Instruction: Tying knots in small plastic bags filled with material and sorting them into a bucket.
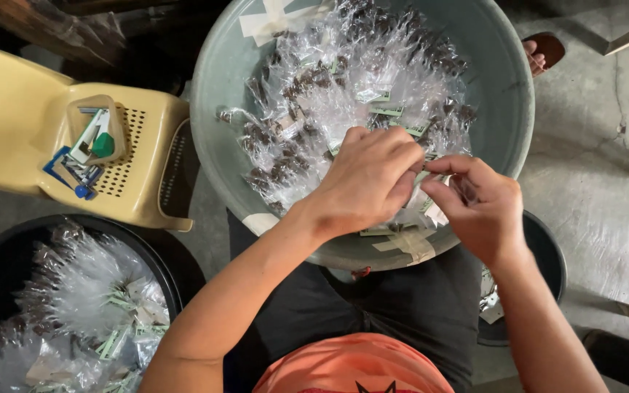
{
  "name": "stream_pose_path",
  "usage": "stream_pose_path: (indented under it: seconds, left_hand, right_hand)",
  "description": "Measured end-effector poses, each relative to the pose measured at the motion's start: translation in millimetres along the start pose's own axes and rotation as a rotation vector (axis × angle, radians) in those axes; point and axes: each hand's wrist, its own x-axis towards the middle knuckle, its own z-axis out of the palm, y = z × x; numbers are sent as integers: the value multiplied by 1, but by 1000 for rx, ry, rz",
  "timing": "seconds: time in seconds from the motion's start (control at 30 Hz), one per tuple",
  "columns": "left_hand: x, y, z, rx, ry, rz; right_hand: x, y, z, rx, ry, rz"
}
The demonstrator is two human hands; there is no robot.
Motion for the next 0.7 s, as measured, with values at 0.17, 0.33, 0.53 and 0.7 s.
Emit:
stream_pose_path:
  seconds: [0.17, 0.33, 0.53, 0.7]
  left_hand:
    - [10, 26, -36, -327, 89, -150]
    - [19, 28, -15, -391, 179, 5]
    - [26, 34, 19, -773, 259, -160]
    - [-9, -37, 143, -852, -235, -330]
  right_hand:
    - [14, -14, -21, -269, -319, 7]
    - [23, -29, -31, 56, -230, 69]
    - [6, -25, -33, 530, -52, 267]
    - [-17, -11, -45, 833, -91, 107]
